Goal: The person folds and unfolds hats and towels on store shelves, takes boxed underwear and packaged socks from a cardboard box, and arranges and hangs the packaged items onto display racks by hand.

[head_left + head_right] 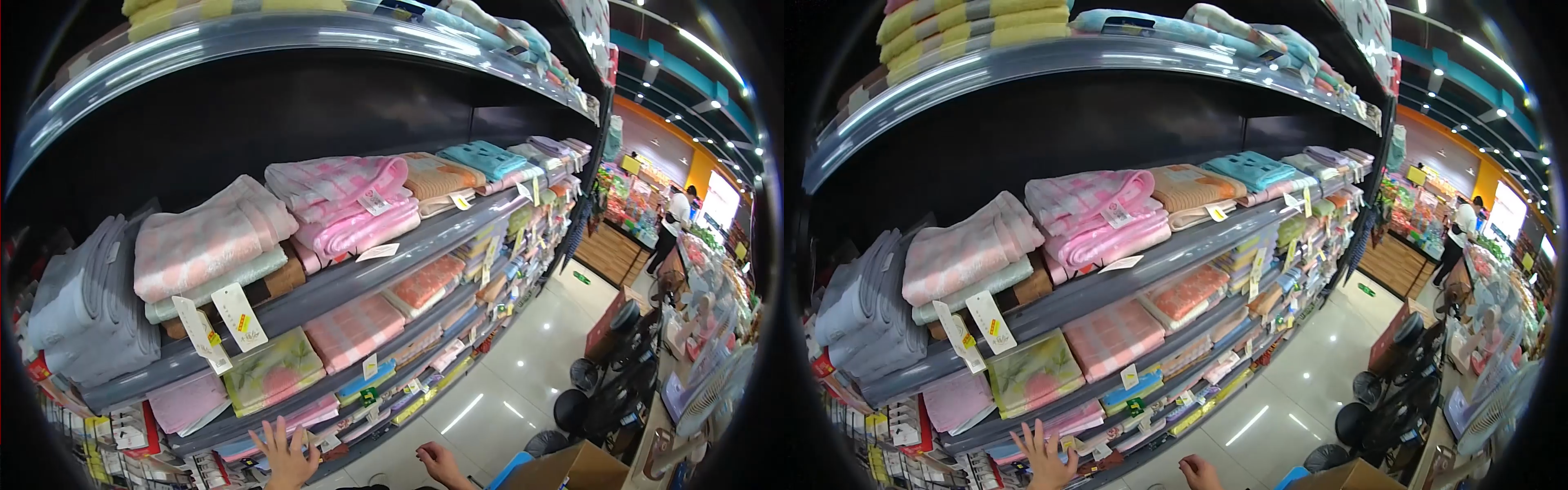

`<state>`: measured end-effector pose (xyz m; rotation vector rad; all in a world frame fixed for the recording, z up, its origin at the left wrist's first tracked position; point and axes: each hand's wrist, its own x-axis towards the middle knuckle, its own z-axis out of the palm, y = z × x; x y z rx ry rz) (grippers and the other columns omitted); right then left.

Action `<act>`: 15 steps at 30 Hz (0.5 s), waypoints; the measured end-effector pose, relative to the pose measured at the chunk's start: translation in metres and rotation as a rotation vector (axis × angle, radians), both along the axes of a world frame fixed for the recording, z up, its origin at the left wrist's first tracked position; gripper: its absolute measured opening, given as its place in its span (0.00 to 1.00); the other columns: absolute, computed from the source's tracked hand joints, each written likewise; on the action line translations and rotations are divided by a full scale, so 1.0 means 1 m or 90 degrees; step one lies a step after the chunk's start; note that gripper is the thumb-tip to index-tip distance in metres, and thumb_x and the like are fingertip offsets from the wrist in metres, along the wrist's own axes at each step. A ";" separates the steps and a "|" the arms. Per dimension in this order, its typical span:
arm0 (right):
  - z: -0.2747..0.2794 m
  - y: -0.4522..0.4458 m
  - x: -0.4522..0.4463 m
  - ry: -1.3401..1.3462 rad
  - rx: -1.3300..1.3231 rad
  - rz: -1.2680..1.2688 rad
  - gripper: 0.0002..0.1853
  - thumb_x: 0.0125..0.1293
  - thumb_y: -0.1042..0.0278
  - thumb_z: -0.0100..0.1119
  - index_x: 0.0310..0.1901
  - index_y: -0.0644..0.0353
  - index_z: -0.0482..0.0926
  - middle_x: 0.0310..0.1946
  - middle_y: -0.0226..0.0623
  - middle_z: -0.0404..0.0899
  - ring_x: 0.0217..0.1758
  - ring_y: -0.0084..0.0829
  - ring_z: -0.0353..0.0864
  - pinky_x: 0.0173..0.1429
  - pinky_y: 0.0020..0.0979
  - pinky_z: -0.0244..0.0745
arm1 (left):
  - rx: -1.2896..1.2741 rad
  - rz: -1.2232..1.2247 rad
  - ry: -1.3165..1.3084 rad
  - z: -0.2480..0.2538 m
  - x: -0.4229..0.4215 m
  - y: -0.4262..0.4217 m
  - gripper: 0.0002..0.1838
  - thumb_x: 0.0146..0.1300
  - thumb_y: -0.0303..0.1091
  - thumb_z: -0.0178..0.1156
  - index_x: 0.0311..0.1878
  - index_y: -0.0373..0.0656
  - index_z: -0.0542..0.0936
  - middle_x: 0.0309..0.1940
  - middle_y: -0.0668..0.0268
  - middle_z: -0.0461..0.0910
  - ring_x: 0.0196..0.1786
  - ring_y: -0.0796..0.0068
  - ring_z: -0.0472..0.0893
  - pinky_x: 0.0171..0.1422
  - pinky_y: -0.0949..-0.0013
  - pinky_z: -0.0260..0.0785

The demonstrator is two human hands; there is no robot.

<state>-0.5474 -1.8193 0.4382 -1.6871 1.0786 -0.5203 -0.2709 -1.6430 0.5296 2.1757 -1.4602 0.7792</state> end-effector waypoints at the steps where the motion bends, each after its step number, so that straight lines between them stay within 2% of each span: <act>1: -0.006 -0.006 0.001 -0.003 0.004 0.013 0.11 0.67 0.64 0.57 0.41 0.64 0.79 0.30 0.37 0.83 0.36 0.26 0.83 0.42 0.27 0.77 | -0.007 -0.015 0.010 0.007 -0.002 -0.007 0.32 0.52 0.40 0.63 0.62 0.44 0.69 0.71 0.44 0.53 0.74 0.35 0.47 0.70 0.27 0.33; 2: -0.012 -0.013 0.001 -0.025 0.012 0.021 0.10 0.67 0.65 0.57 0.41 0.64 0.80 0.30 0.37 0.83 0.36 0.26 0.83 0.42 0.27 0.77 | -0.015 -0.025 0.022 0.016 -0.006 -0.014 0.31 0.48 0.36 0.63 0.58 0.44 0.69 0.69 0.43 0.55 0.74 0.35 0.46 0.70 0.24 0.28; 4: -0.018 -0.024 0.000 -0.048 0.029 0.056 0.10 0.67 0.65 0.58 0.41 0.64 0.80 0.30 0.38 0.83 0.36 0.25 0.83 0.41 0.27 0.77 | 0.004 0.006 -0.010 0.033 -0.012 -0.025 0.29 0.51 0.36 0.62 0.57 0.40 0.67 0.67 0.43 0.55 0.73 0.33 0.47 0.69 0.23 0.30; 6: -0.015 -0.038 -0.001 -0.056 -0.075 0.110 0.13 0.69 0.61 0.54 0.41 0.63 0.78 0.34 0.43 0.82 0.37 0.35 0.83 0.43 0.37 0.77 | -0.062 -0.024 -0.083 0.041 -0.014 -0.041 0.29 0.50 0.35 0.63 0.57 0.42 0.68 0.67 0.45 0.56 0.73 0.33 0.47 0.69 0.23 0.32; 7: -0.016 -0.048 -0.002 -0.058 -0.075 0.126 0.13 0.69 0.61 0.54 0.41 0.63 0.78 0.34 0.43 0.82 0.37 0.35 0.83 0.43 0.37 0.77 | -0.105 -0.017 -0.102 0.047 -0.017 -0.050 0.28 0.49 0.36 0.64 0.56 0.48 0.70 0.66 0.50 0.61 0.73 0.39 0.51 0.71 0.27 0.31; 9: -0.018 -0.066 -0.002 -0.048 -0.017 0.141 0.10 0.67 0.65 0.58 0.40 0.64 0.80 0.29 0.38 0.83 0.34 0.25 0.83 0.40 0.27 0.77 | -0.122 -0.014 -0.142 0.074 -0.026 -0.070 0.28 0.49 0.37 0.64 0.56 0.49 0.71 0.65 0.52 0.62 0.73 0.41 0.52 0.71 0.28 0.32; 10: -0.021 -0.074 -0.003 -0.049 -0.011 0.154 0.10 0.67 0.65 0.58 0.40 0.64 0.80 0.29 0.38 0.83 0.34 0.25 0.83 0.40 0.27 0.77 | -0.140 -0.026 -0.180 0.092 -0.031 -0.081 0.28 0.49 0.37 0.65 0.56 0.49 0.72 0.65 0.54 0.63 0.72 0.42 0.54 0.72 0.29 0.33; 11: -0.024 -0.082 -0.003 -0.068 -0.004 0.169 0.10 0.67 0.65 0.58 0.40 0.64 0.80 0.29 0.38 0.83 0.33 0.25 0.83 0.40 0.26 0.77 | -0.159 -0.012 -0.219 0.118 -0.038 -0.092 0.25 0.49 0.36 0.65 0.53 0.49 0.75 0.61 0.58 0.69 0.67 0.50 0.63 0.71 0.34 0.42; 12: -0.025 -0.095 -0.003 -0.087 -0.004 0.184 0.10 0.67 0.66 0.58 0.39 0.64 0.80 0.28 0.38 0.83 0.33 0.25 0.83 0.39 0.26 0.77 | -0.161 0.001 -0.224 0.142 -0.042 -0.103 0.25 0.49 0.36 0.65 0.53 0.49 0.75 0.61 0.58 0.69 0.67 0.50 0.63 0.71 0.34 0.42; 14: -0.017 -0.115 -0.004 -0.093 -0.030 0.211 0.09 0.67 0.66 0.58 0.39 0.64 0.80 0.28 0.38 0.83 0.32 0.25 0.83 0.38 0.26 0.77 | -0.221 -0.014 -0.271 0.186 -0.046 -0.124 0.21 0.47 0.33 0.66 0.48 0.48 0.78 0.54 0.62 0.75 0.58 0.58 0.71 0.65 0.45 0.56; 15: -0.015 -0.122 -0.006 -0.095 -0.048 0.223 0.09 0.67 0.66 0.58 0.39 0.65 0.80 0.28 0.38 0.83 0.32 0.25 0.83 0.38 0.25 0.77 | -0.249 -0.026 -0.257 0.206 -0.046 -0.137 0.19 0.47 0.31 0.67 0.46 0.47 0.79 0.51 0.64 0.76 0.53 0.61 0.73 0.60 0.49 0.58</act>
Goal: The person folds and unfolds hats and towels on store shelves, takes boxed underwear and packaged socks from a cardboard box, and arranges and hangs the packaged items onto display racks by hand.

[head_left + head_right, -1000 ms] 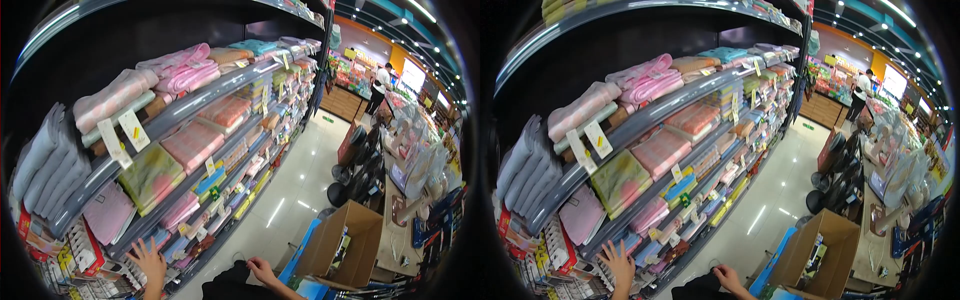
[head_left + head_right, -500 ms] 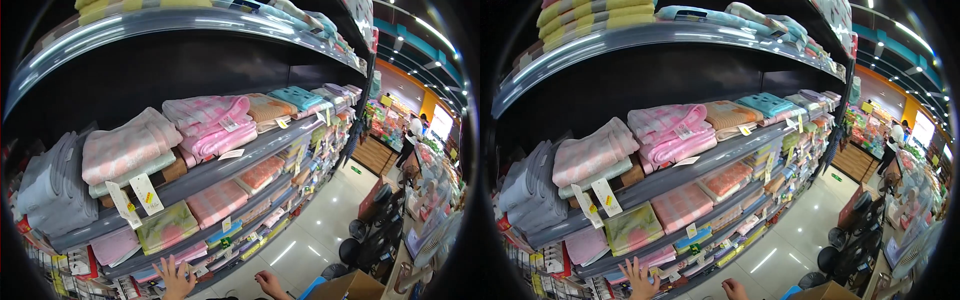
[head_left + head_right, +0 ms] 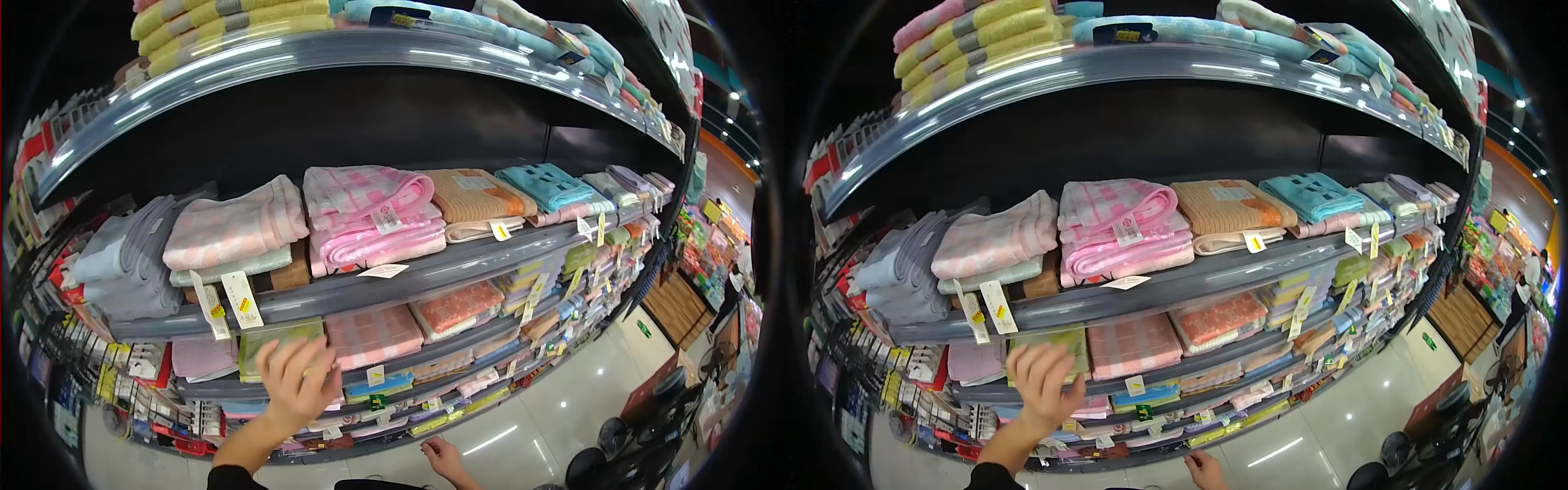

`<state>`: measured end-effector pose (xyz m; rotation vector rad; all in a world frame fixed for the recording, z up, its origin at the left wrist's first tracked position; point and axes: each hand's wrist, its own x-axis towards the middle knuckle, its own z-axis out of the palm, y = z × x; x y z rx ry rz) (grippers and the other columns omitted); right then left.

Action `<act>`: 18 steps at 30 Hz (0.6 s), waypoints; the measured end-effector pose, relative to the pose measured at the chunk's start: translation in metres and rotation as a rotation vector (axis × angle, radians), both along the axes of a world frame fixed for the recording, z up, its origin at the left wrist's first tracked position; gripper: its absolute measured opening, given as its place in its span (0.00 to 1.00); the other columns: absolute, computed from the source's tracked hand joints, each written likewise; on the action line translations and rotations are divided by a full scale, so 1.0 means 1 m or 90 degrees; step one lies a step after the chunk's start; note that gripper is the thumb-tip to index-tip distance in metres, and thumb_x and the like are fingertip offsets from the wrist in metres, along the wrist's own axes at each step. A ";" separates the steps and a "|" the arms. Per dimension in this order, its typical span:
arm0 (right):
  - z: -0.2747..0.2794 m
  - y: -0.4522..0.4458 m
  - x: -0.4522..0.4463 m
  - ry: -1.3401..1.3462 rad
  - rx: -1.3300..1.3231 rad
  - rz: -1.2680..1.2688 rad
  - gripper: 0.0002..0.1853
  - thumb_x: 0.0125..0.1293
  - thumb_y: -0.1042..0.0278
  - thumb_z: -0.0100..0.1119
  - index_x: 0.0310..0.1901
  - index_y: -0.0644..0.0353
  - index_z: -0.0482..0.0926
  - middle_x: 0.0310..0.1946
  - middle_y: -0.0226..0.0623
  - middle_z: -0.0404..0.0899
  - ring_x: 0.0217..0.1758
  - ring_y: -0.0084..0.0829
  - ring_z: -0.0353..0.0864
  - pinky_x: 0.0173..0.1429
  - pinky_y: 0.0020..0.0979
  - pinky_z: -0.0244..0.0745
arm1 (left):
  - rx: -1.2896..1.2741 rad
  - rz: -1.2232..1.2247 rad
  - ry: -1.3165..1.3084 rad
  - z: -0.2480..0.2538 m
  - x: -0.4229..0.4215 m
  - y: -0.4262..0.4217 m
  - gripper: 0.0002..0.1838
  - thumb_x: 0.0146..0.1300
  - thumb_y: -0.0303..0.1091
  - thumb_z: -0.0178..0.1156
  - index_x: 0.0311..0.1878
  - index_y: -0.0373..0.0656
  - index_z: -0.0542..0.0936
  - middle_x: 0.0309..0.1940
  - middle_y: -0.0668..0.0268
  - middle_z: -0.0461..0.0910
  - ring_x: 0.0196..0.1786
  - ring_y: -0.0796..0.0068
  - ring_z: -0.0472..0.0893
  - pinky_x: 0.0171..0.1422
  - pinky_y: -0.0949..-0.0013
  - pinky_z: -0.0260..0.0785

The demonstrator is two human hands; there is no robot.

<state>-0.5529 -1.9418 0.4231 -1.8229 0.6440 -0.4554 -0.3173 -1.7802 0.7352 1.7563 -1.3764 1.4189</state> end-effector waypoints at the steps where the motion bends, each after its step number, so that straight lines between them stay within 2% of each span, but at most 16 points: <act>1: 0.002 -0.008 -0.001 -0.001 0.001 0.010 0.09 0.67 0.66 0.58 0.39 0.65 0.80 0.28 0.38 0.83 0.32 0.25 0.83 0.38 0.25 0.77 | -0.022 -0.021 0.012 0.019 0.000 -0.014 0.18 0.46 0.29 0.68 0.44 0.47 0.80 0.48 0.66 0.78 0.49 0.64 0.75 0.55 0.54 0.61; 4: -0.005 -0.024 -0.005 0.043 -0.009 0.026 0.08 0.67 0.68 0.58 0.40 0.65 0.80 0.29 0.38 0.84 0.33 0.25 0.83 0.39 0.25 0.77 | -0.011 -0.002 0.034 0.061 -0.001 -0.050 0.19 0.45 0.28 0.70 0.44 0.46 0.80 0.45 0.67 0.78 0.46 0.64 0.75 0.51 0.59 0.61; 7: -0.014 -0.034 -0.006 -0.023 0.042 0.040 0.08 0.67 0.69 0.58 0.41 0.65 0.79 0.29 0.38 0.84 0.33 0.25 0.83 0.39 0.26 0.77 | 0.023 -0.013 0.044 0.083 0.006 -0.075 0.17 0.47 0.30 0.70 0.42 0.44 0.80 0.42 0.66 0.77 0.43 0.64 0.75 0.48 0.61 0.62; 10: -0.015 -0.028 -0.013 -0.039 0.070 0.033 0.08 0.67 0.69 0.59 0.40 0.66 0.79 0.30 0.38 0.83 0.34 0.25 0.83 0.39 0.25 0.77 | 0.014 -0.025 0.122 0.094 0.011 -0.090 0.17 0.46 0.27 0.70 0.41 0.41 0.77 0.34 0.63 0.76 0.38 0.61 0.74 0.42 0.63 0.64; 18: -0.026 -0.035 -0.027 -0.027 0.112 0.066 0.09 0.67 0.69 0.58 0.40 0.68 0.78 0.30 0.37 0.82 0.34 0.23 0.82 0.40 0.24 0.76 | 0.032 -0.042 0.153 0.109 0.011 -0.091 0.09 0.51 0.23 0.65 0.37 0.41 0.80 0.30 0.63 0.77 0.34 0.63 0.74 0.41 0.64 0.64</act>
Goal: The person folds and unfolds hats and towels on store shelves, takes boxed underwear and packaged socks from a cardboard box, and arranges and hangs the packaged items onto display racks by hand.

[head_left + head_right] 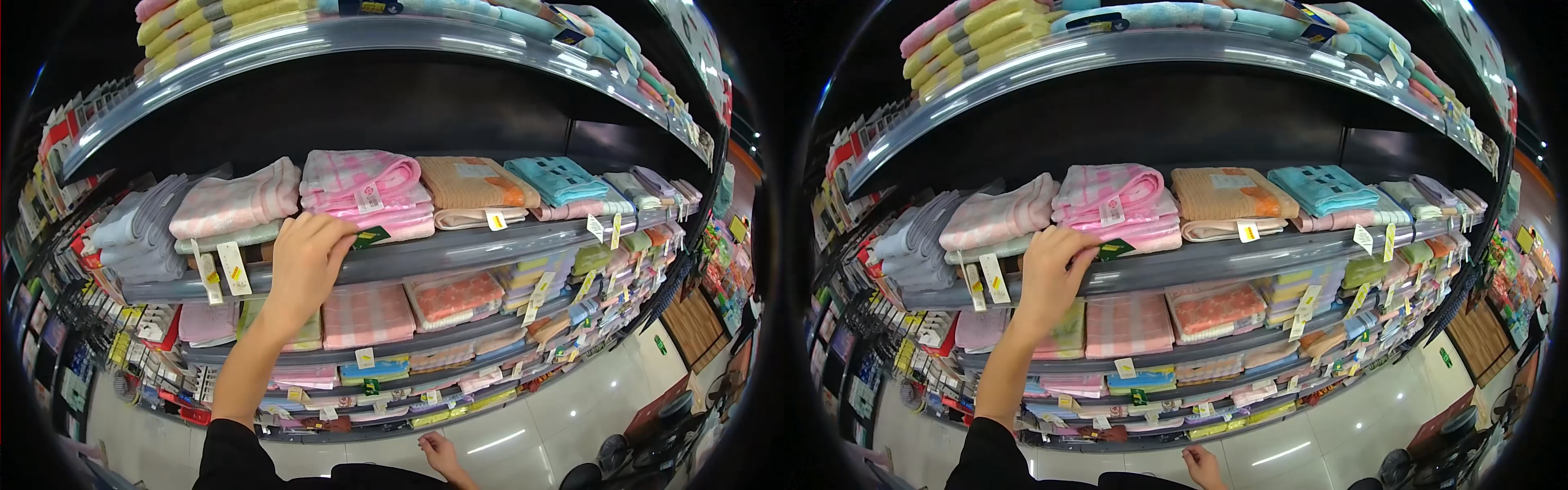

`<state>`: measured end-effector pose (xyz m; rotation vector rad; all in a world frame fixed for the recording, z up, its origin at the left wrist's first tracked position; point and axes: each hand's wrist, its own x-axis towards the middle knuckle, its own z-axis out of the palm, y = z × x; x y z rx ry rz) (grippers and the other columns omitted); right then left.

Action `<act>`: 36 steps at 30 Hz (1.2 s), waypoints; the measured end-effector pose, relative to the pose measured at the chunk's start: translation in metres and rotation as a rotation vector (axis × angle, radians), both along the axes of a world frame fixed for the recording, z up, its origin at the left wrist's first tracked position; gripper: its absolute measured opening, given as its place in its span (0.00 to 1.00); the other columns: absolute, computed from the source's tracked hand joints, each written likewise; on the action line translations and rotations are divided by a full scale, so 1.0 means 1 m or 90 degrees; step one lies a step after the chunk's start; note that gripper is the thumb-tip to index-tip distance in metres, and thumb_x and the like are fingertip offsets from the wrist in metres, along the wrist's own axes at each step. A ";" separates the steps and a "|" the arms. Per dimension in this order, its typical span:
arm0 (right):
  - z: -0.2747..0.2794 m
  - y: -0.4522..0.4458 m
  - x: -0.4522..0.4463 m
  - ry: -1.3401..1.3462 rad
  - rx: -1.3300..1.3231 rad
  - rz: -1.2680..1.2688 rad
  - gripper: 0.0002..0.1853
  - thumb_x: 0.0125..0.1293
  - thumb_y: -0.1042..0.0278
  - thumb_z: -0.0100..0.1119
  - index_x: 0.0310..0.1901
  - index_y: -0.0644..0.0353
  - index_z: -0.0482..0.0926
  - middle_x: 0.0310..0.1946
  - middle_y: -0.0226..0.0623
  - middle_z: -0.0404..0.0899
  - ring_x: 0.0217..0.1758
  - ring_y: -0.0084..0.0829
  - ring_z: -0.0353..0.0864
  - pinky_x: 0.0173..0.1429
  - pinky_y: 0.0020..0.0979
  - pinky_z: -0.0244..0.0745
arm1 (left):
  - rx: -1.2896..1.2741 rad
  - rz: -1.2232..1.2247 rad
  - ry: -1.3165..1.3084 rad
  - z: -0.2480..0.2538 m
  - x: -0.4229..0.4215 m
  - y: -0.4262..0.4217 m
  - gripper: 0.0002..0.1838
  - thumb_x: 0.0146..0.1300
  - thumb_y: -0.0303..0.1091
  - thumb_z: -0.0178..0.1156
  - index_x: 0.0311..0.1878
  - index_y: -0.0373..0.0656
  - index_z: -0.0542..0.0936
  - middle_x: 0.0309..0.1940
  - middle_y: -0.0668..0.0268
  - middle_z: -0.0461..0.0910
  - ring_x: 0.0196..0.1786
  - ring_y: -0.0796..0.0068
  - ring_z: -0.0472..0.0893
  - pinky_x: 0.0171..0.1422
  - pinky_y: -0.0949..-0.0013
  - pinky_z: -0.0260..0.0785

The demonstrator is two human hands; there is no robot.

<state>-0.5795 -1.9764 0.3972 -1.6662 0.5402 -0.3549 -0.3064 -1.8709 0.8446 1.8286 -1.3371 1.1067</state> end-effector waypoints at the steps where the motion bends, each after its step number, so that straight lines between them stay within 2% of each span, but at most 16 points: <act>1: -0.001 -0.001 -0.001 0.002 0.001 0.004 0.09 0.67 0.69 0.58 0.40 0.68 0.78 0.30 0.37 0.82 0.34 0.23 0.82 0.40 0.24 0.76 | -0.009 -0.003 0.005 0.000 0.002 0.000 0.07 0.52 0.23 0.65 0.36 0.40 0.80 0.29 0.63 0.77 0.32 0.63 0.74 0.40 0.65 0.63; 3: -0.003 -0.004 -0.001 0.012 -0.005 0.006 0.09 0.67 0.69 0.58 0.40 0.68 0.78 0.30 0.37 0.82 0.34 0.23 0.82 0.40 0.24 0.76 | -0.035 -0.008 0.019 0.002 0.006 0.001 0.06 0.54 0.22 0.63 0.36 0.39 0.79 0.28 0.63 0.76 0.29 0.66 0.72 0.37 0.66 0.63; 6: -0.007 -0.006 0.000 0.002 0.027 0.014 0.09 0.68 0.68 0.58 0.41 0.68 0.78 0.31 0.36 0.82 0.35 0.23 0.82 0.41 0.24 0.76 | -0.094 -0.061 0.159 0.003 0.004 0.003 0.04 0.57 0.19 0.60 0.36 0.37 0.78 0.28 0.64 0.76 0.28 0.73 0.71 0.34 0.70 0.62; 10: -0.009 -0.004 -0.001 0.023 0.017 0.032 0.10 0.68 0.68 0.58 0.41 0.67 0.78 0.31 0.35 0.82 0.35 0.23 0.82 0.41 0.24 0.77 | -0.062 -0.092 0.148 0.004 0.005 0.006 0.05 0.57 0.19 0.59 0.37 0.37 0.77 0.32 0.63 0.77 0.33 0.69 0.73 0.40 0.69 0.65; 12: -0.005 -0.002 -0.002 0.031 0.002 0.067 0.09 0.68 0.68 0.57 0.42 0.66 0.78 0.31 0.36 0.83 0.35 0.23 0.82 0.42 0.25 0.77 | 0.060 -0.095 0.010 0.014 0.000 0.007 0.06 0.57 0.20 0.57 0.38 0.38 0.76 0.36 0.64 0.77 0.40 0.64 0.73 0.51 0.66 0.63; 13: -0.002 0.000 -0.003 0.033 0.001 0.067 0.09 0.68 0.68 0.57 0.42 0.66 0.78 0.31 0.36 0.83 0.35 0.23 0.82 0.42 0.25 0.77 | 0.058 -0.095 0.012 0.014 0.001 0.006 0.06 0.57 0.20 0.57 0.38 0.38 0.76 0.36 0.64 0.77 0.40 0.64 0.73 0.51 0.66 0.63; 15: 0.004 0.003 -0.005 0.039 -0.014 0.084 0.10 0.67 0.67 0.58 0.43 0.66 0.78 0.32 0.38 0.83 0.35 0.25 0.82 0.42 0.26 0.77 | 0.165 -0.127 0.028 0.014 0.003 0.006 0.07 0.57 0.21 0.56 0.39 0.41 0.76 0.38 0.65 0.76 0.47 0.61 0.71 0.58 0.63 0.58; 19: 0.011 0.008 -0.005 0.094 -0.045 0.118 0.11 0.67 0.66 0.58 0.43 0.65 0.79 0.32 0.38 0.83 0.35 0.25 0.82 0.42 0.27 0.77 | 0.210 -0.106 0.006 0.021 -0.005 0.000 0.07 0.56 0.22 0.56 0.38 0.43 0.76 0.38 0.66 0.75 0.48 0.63 0.71 0.59 0.63 0.57; 21: 0.016 0.013 -0.005 0.086 -0.076 0.144 0.11 0.66 0.64 0.59 0.43 0.64 0.79 0.33 0.37 0.83 0.34 0.26 0.82 0.42 0.28 0.77 | 0.306 -0.131 -0.063 0.022 -0.003 -0.006 0.07 0.55 0.23 0.57 0.38 0.44 0.76 0.39 0.65 0.74 0.49 0.64 0.70 0.59 0.61 0.57; 22: 0.020 0.015 -0.004 0.089 -0.077 0.146 0.11 0.66 0.64 0.59 0.43 0.64 0.79 0.33 0.37 0.83 0.34 0.26 0.82 0.42 0.28 0.77 | 0.343 -0.114 -0.077 0.023 -0.005 -0.008 0.10 0.54 0.24 0.58 0.40 0.44 0.77 0.42 0.65 0.75 0.51 0.65 0.71 0.60 0.61 0.57; 25: 0.025 0.019 -0.003 0.102 -0.089 0.161 0.11 0.66 0.64 0.59 0.43 0.63 0.79 0.33 0.37 0.83 0.34 0.26 0.82 0.42 0.28 0.77 | 0.264 -0.145 -0.148 0.006 -0.006 -0.016 0.14 0.51 0.25 0.61 0.43 0.45 0.78 0.48 0.65 0.77 0.56 0.66 0.71 0.61 0.61 0.57; 29: 0.007 0.020 -0.001 0.084 -0.074 0.149 0.11 0.66 0.65 0.60 0.43 0.64 0.79 0.33 0.38 0.83 0.34 0.27 0.82 0.42 0.28 0.77 | 0.250 -0.155 -0.116 -0.007 -0.021 0.001 0.16 0.50 0.26 0.63 0.45 0.45 0.79 0.53 0.64 0.76 0.58 0.66 0.72 0.60 0.60 0.60; 31: 0.004 0.020 -0.002 0.058 -0.061 0.137 0.11 0.66 0.65 0.60 0.43 0.64 0.79 0.33 0.38 0.83 0.34 0.27 0.82 0.41 0.28 0.77 | 0.151 -0.184 -0.146 -0.023 -0.032 0.015 0.16 0.51 0.27 0.65 0.45 0.45 0.79 0.51 0.63 0.78 0.52 0.63 0.77 0.52 0.58 0.68; 33: 0.016 0.021 -0.004 0.080 -0.070 0.116 0.10 0.66 0.66 0.59 0.42 0.65 0.79 0.32 0.39 0.83 0.34 0.28 0.83 0.41 0.29 0.77 | 0.097 -0.268 -0.130 -0.054 -0.046 0.024 0.13 0.52 0.31 0.68 0.42 0.43 0.80 0.37 0.65 0.82 0.37 0.67 0.82 0.38 0.66 0.71; 35: 0.011 0.017 -0.001 0.052 -0.081 0.096 0.10 0.66 0.67 0.59 0.42 0.65 0.79 0.32 0.39 0.83 0.34 0.29 0.83 0.41 0.29 0.77 | 0.206 -0.304 0.088 -0.119 -0.059 0.043 0.06 0.55 0.28 0.66 0.36 0.46 0.80 0.30 0.70 0.83 0.28 0.75 0.82 0.28 0.72 0.71; 36: 0.010 0.018 -0.002 0.029 -0.092 0.078 0.10 0.66 0.67 0.59 0.42 0.65 0.79 0.32 0.40 0.83 0.34 0.29 0.83 0.40 0.29 0.77 | 0.258 -0.334 0.294 -0.154 -0.065 0.048 0.04 0.56 0.28 0.66 0.34 0.47 0.79 0.27 0.71 0.82 0.25 0.78 0.80 0.26 0.73 0.69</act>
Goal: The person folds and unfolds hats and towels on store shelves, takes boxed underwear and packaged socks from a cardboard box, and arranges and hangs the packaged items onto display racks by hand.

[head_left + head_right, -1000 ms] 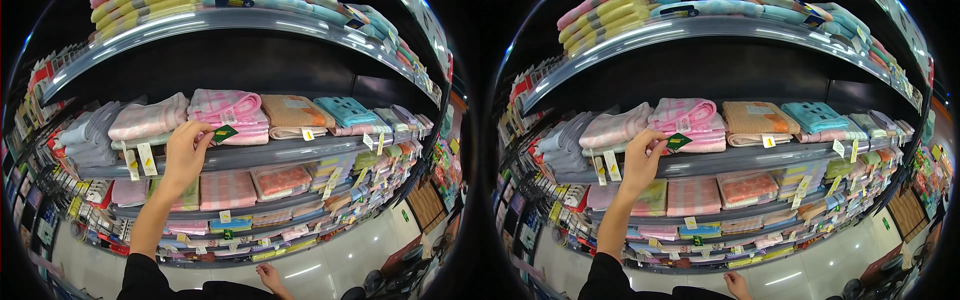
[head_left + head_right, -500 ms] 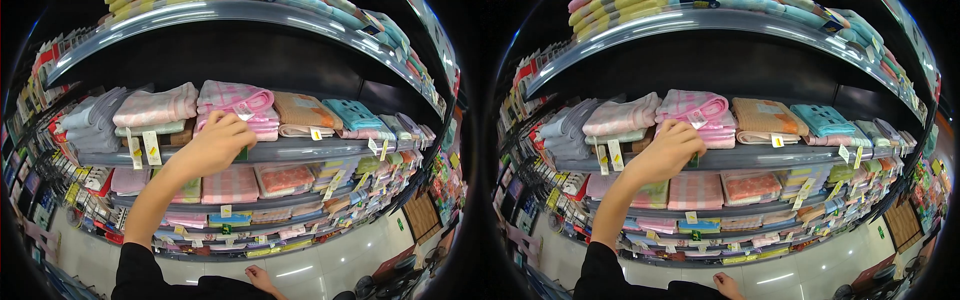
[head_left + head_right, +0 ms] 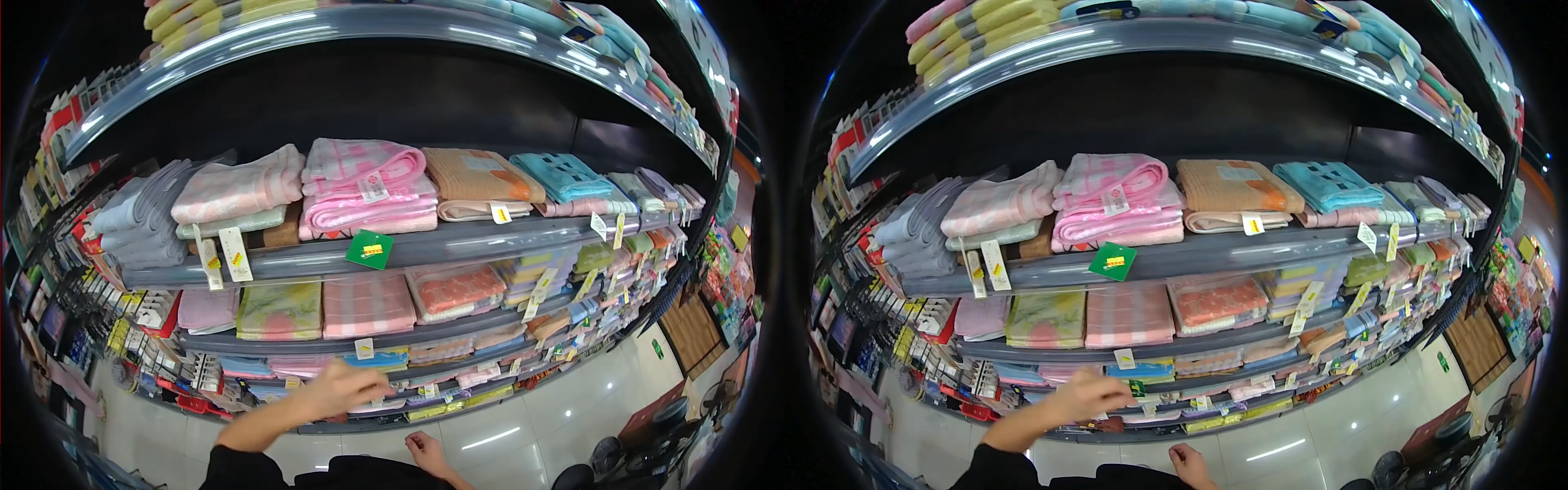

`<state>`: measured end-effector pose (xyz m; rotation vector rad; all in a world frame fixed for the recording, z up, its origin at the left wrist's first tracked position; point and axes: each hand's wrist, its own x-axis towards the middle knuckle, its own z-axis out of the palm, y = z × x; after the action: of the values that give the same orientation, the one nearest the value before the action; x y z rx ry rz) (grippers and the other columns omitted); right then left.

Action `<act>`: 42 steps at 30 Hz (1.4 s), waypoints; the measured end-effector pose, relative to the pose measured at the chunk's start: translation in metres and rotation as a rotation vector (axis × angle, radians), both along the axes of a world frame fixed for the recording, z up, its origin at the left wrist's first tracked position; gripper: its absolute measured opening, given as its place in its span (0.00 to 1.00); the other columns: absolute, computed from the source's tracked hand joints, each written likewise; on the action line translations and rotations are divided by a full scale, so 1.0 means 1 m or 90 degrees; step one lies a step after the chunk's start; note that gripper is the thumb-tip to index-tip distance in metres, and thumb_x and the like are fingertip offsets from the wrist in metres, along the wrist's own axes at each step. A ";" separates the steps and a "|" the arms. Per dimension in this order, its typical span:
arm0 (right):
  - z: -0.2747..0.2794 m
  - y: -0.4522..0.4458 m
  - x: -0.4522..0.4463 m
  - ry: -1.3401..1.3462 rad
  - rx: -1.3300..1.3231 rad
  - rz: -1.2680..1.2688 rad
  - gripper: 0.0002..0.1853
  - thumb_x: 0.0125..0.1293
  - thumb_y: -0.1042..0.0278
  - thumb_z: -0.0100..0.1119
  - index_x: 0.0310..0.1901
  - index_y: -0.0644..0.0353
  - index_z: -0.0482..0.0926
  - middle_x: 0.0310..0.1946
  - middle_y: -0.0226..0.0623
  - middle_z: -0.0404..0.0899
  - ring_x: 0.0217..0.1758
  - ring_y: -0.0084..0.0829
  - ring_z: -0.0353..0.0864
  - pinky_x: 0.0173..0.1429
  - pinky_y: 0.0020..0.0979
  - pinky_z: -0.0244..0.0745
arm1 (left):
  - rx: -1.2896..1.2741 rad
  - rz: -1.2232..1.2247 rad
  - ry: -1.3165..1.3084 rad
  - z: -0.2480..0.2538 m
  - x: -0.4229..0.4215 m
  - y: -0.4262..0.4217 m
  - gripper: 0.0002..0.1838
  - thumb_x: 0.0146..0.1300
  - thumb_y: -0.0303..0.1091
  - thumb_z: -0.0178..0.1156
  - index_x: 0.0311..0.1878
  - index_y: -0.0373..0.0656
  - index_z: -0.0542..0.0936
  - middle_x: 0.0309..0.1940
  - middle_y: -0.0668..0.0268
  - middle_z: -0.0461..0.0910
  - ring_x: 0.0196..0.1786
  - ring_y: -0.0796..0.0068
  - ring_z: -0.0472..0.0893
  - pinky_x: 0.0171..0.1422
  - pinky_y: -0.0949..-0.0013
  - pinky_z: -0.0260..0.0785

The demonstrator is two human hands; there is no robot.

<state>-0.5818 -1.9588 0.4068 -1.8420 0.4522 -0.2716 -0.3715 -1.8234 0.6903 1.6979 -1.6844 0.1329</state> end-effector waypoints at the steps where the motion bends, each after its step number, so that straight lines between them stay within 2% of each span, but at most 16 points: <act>1: 0.010 0.002 -0.001 0.002 0.004 -0.010 0.10 0.66 0.67 0.59 0.42 0.65 0.79 0.32 0.40 0.83 0.34 0.29 0.83 0.40 0.29 0.77 | 0.102 -0.009 0.187 -0.035 -0.006 0.003 0.04 0.57 0.28 0.66 0.31 0.47 0.79 0.24 0.72 0.82 0.22 0.80 0.79 0.23 0.75 0.67; 3: 0.052 0.002 0.003 -0.027 0.018 -0.061 0.10 0.66 0.67 0.59 0.42 0.66 0.78 0.30 0.40 0.82 0.34 0.29 0.83 0.40 0.29 0.77 | 0.338 0.056 0.266 -0.091 -0.016 0.004 0.09 0.64 0.40 0.59 0.35 0.45 0.77 0.31 0.70 0.83 0.31 0.80 0.82 0.33 0.76 0.71; 4: 0.066 0.002 0.003 -0.051 -0.004 -0.066 0.10 0.66 0.67 0.58 0.44 0.66 0.77 0.34 0.41 0.82 0.36 0.33 0.83 0.42 0.32 0.77 | 0.342 0.045 0.265 -0.140 -0.022 0.005 0.09 0.64 0.40 0.59 0.35 0.45 0.77 0.31 0.70 0.83 0.31 0.80 0.82 0.33 0.76 0.71; 6: 0.086 0.004 0.004 -0.091 -0.083 -0.087 0.11 0.66 0.68 0.58 0.45 0.65 0.77 0.38 0.43 0.81 0.40 0.36 0.82 0.44 0.33 0.76 | 0.229 -0.035 1.017 -0.221 -0.031 0.001 0.25 0.68 0.55 0.44 0.50 0.43 0.75 0.46 0.64 0.81 0.50 0.72 0.80 0.49 0.71 0.70; 7: 0.093 0.006 0.003 -0.126 -0.161 -0.096 0.11 0.65 0.68 0.57 0.46 0.65 0.77 0.42 0.45 0.80 0.43 0.39 0.81 0.47 0.34 0.76 | 0.240 -0.043 1.019 -0.218 -0.042 -0.003 0.25 0.68 0.55 0.44 0.50 0.43 0.75 0.46 0.64 0.81 0.50 0.72 0.80 0.49 0.71 0.70; 8: 0.101 0.007 0.003 -0.185 -0.211 -0.063 0.16 0.63 0.68 0.59 0.51 0.63 0.75 0.52 0.48 0.76 0.52 0.45 0.77 0.55 0.39 0.72 | 0.202 -0.080 1.146 -0.209 -0.061 -0.007 0.31 0.68 0.60 0.37 0.58 0.43 0.70 0.52 0.62 0.77 0.56 0.67 0.75 0.57 0.67 0.65; 10: 0.112 0.012 0.006 -0.248 -0.248 -0.026 0.20 0.62 0.66 0.60 0.55 0.61 0.73 0.57 0.48 0.72 0.56 0.47 0.74 0.59 0.42 0.69 | 0.136 -0.075 1.304 -0.212 -0.085 -0.015 0.42 0.67 0.67 0.31 0.71 0.43 0.60 0.65 0.55 0.67 0.68 0.58 0.65 0.72 0.56 0.52; 12: 0.111 0.023 0.006 -0.306 -0.283 0.013 0.25 0.60 0.64 0.61 0.59 0.60 0.71 0.62 0.49 0.68 0.60 0.49 0.71 0.63 0.46 0.65 | 0.129 -0.095 1.336 -0.196 -0.100 -0.025 0.43 0.66 0.68 0.31 0.71 0.43 0.59 0.67 0.54 0.65 0.70 0.58 0.63 0.75 0.55 0.48; 17: 0.073 0.020 0.001 -0.157 -0.422 0.114 0.35 0.62 0.53 0.54 0.70 0.55 0.60 0.68 0.49 0.59 0.70 0.50 0.59 0.71 0.47 0.52 | 0.092 -0.155 1.457 -0.214 -0.116 -0.032 0.48 0.63 0.73 0.31 0.73 0.41 0.55 0.72 0.53 0.57 0.74 0.57 0.56 0.78 0.55 0.42; 21: 0.047 0.006 -0.018 -0.104 -0.479 0.066 0.35 0.62 0.51 0.53 0.69 0.54 0.61 0.65 0.48 0.63 0.67 0.48 0.63 0.70 0.48 0.54 | 0.184 -0.105 1.463 -0.199 -0.131 -0.017 0.51 0.63 0.73 0.32 0.72 0.35 0.54 0.73 0.52 0.54 0.74 0.57 0.55 0.78 0.57 0.42; 23: 0.025 -0.006 -0.029 -0.124 -0.487 -0.003 0.31 0.63 0.52 0.53 0.66 0.55 0.65 0.57 0.48 0.71 0.59 0.46 0.70 0.64 0.47 0.61 | 0.220 -0.166 1.400 -0.198 -0.136 -0.018 0.53 0.63 0.74 0.32 0.71 0.30 0.53 0.73 0.51 0.52 0.75 0.55 0.54 0.78 0.57 0.42; 24: 0.012 -0.011 -0.039 -0.074 -0.416 0.000 0.28 0.64 0.52 0.52 0.63 0.56 0.67 0.52 0.48 0.74 0.55 0.46 0.72 0.61 0.46 0.64 | 0.240 -0.197 1.405 -0.201 -0.137 -0.016 0.52 0.64 0.72 0.29 0.72 0.29 0.51 0.73 0.53 0.54 0.75 0.61 0.54 0.77 0.57 0.44; 28: -0.014 -0.019 -0.083 -0.049 -0.286 -0.025 0.21 0.67 0.54 0.49 0.53 0.62 0.73 0.40 0.48 0.77 0.46 0.50 0.75 0.54 0.44 0.67 | 0.346 -0.209 1.392 -0.202 -0.149 -0.024 0.50 0.64 0.70 0.34 0.71 0.28 0.53 0.71 0.48 0.56 0.73 0.57 0.57 0.76 0.54 0.47; 34: -0.033 -0.021 -0.135 0.003 -0.247 -0.073 0.20 0.67 0.53 0.49 0.43 0.65 0.77 0.39 0.49 0.77 0.44 0.51 0.76 0.51 0.43 0.69 | 0.502 -0.250 1.288 -0.204 -0.177 -0.058 0.42 0.68 0.61 0.38 0.70 0.31 0.57 0.71 0.50 0.58 0.70 0.60 0.63 0.72 0.55 0.54; 37: -0.036 -0.028 -0.147 0.017 -0.146 -0.107 0.24 0.69 0.48 0.47 0.45 0.65 0.77 0.38 0.51 0.79 0.44 0.52 0.78 0.50 0.44 0.72 | 0.537 -0.275 1.272 -0.212 -0.182 -0.074 0.33 0.72 0.52 0.34 0.68 0.34 0.63 0.68 0.56 0.63 0.68 0.65 0.65 0.69 0.58 0.58; 42: -0.031 -0.039 -0.160 0.054 -0.062 -0.164 0.21 0.68 0.50 0.50 0.43 0.64 0.77 0.36 0.51 0.78 0.40 0.50 0.78 0.45 0.43 0.73 | 0.662 -0.164 1.099 -0.221 -0.188 -0.111 0.26 0.72 0.48 0.43 0.63 0.37 0.69 0.63 0.58 0.70 0.65 0.67 0.70 0.65 0.62 0.63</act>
<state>-0.7417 -1.9974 0.3756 -1.8950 0.7487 -0.3960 -0.5592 -1.9348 0.4698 1.2065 -0.4471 -1.9727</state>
